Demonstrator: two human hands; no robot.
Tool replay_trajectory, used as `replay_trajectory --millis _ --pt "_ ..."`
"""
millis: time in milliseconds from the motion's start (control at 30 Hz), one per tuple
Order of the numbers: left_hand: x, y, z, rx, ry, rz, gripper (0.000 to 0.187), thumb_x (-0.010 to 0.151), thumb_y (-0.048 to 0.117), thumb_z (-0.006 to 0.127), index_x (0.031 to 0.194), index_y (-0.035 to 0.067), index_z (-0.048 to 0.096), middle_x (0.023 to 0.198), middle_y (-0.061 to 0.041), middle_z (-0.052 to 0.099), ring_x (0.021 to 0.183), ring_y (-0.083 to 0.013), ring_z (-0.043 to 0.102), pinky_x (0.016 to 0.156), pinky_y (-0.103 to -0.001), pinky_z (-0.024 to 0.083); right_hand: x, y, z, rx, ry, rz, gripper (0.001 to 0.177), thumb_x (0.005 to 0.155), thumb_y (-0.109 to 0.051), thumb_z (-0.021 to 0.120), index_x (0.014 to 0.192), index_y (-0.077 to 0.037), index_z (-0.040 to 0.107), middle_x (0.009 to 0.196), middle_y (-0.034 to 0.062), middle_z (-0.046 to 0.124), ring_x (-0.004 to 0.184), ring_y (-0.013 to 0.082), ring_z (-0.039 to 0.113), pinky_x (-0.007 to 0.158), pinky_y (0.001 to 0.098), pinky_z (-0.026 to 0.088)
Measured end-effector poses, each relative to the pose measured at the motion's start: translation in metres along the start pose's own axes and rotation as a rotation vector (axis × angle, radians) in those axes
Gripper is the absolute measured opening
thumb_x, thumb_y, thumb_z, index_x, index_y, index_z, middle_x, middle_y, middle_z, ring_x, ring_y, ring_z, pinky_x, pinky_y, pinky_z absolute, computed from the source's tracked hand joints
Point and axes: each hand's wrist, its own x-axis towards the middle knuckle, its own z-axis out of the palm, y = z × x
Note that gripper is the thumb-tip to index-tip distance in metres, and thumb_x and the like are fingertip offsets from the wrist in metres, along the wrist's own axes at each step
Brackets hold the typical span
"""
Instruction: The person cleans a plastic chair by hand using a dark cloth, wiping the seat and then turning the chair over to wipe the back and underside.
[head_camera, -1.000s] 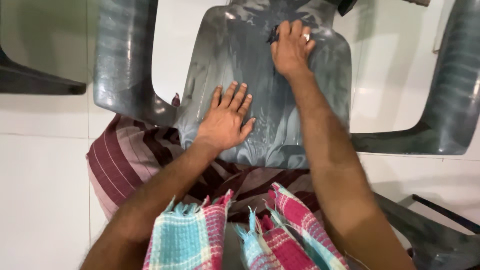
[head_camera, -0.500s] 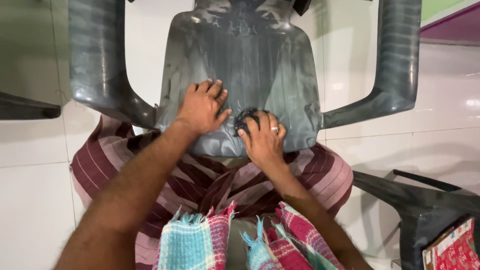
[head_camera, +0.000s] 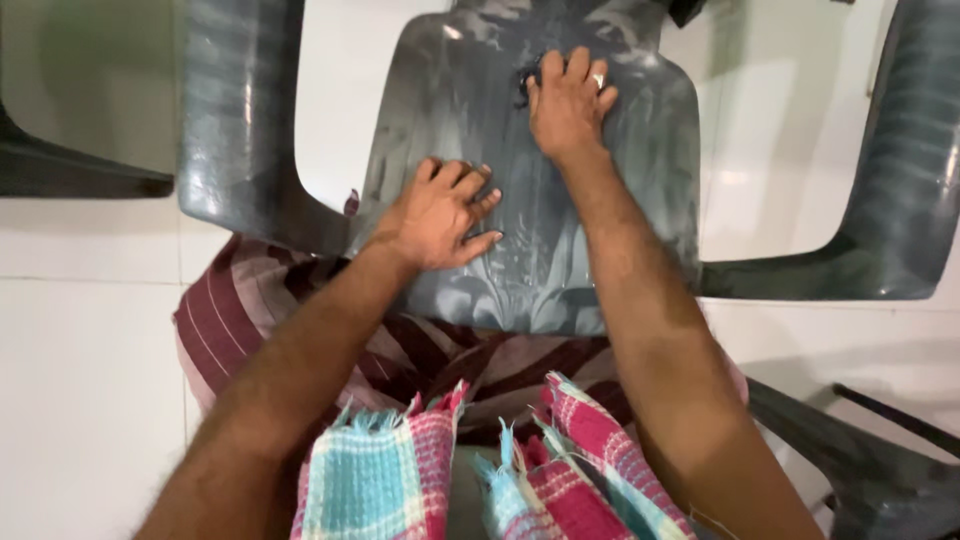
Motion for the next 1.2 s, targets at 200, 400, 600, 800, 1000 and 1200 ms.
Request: replay_trajectory --millis 200,400,600,800,1000,1200 --pt "0.0 0.0 0.005 -0.075 0.05 -0.023 0.055 0.097 0.053 0.051 0.131 0.014 0.069 0.144 -0.009 0.056 0.127 -0.0255 0.048 0.104 -0.046 0.035 -0.017 -0.004 -0.017 -0.024 0.038 -0.028 0.032 0.098 -0.031 0.068 0.119 -0.008 0.059 0.123 0.0192 0.052 0.115 0.0424 0.048 0.087 0.0636 0.038" --pt "-0.006 0.0 0.01 -0.094 0.163 -0.016 0.045 0.098 0.043 0.057 0.127 0.013 0.074 0.142 -0.009 0.062 0.122 -0.0247 0.055 0.103 -0.044 0.038 -0.158 -0.029 -0.084 -0.005 -0.069 -0.196 0.024 0.095 -0.031 0.07 0.106 -0.01 0.066 0.112 0.0136 0.06 0.109 0.0359 0.056 0.087 0.0562 0.04" --pt "-0.004 0.0 0.009 -0.065 0.163 -0.008 0.045 0.096 0.043 0.056 0.125 0.013 0.074 0.141 -0.01 0.062 0.121 -0.0244 0.056 0.101 -0.044 0.039 -0.206 -0.043 -0.113 0.073 -0.106 -0.168 0.024 0.09 -0.028 0.072 0.105 -0.012 0.065 0.114 0.0114 0.059 0.111 0.0354 0.055 0.09 0.0534 0.04" --pt "-0.002 -0.001 0.01 -0.044 0.109 -0.011 0.048 0.096 0.044 0.054 0.128 0.013 0.072 0.142 -0.009 0.059 0.125 -0.0239 0.051 0.102 -0.045 0.037 -0.128 -0.019 -0.055 -0.045 -0.086 -0.153 0.036 0.087 -0.025 0.074 0.116 -0.012 0.058 0.114 0.0125 0.056 0.112 0.0363 0.052 0.086 0.056 0.039" --pt "-0.003 -0.002 0.015 -0.039 0.126 0.001 0.049 0.098 0.045 0.053 0.129 0.013 0.071 0.144 -0.007 0.058 0.129 -0.0235 0.049 0.104 -0.045 0.036 -0.018 0.016 0.013 -0.079 0.056 -0.169 0.04 0.087 -0.023 0.073 0.12 -0.009 0.056 0.119 0.0165 0.054 0.112 0.0398 0.051 0.083 0.0593 0.04" --pt "0.0 -0.002 0.016 -0.038 0.071 -0.027 0.049 0.097 0.046 0.051 0.131 0.016 0.07 0.146 -0.007 0.056 0.128 -0.0241 0.049 0.102 -0.046 0.036 0.018 0.013 0.028 -0.176 0.089 -0.091 0.037 0.085 -0.023 0.072 0.114 -0.01 0.055 0.117 0.0155 0.054 0.114 0.0397 0.051 0.083 0.0617 0.039"
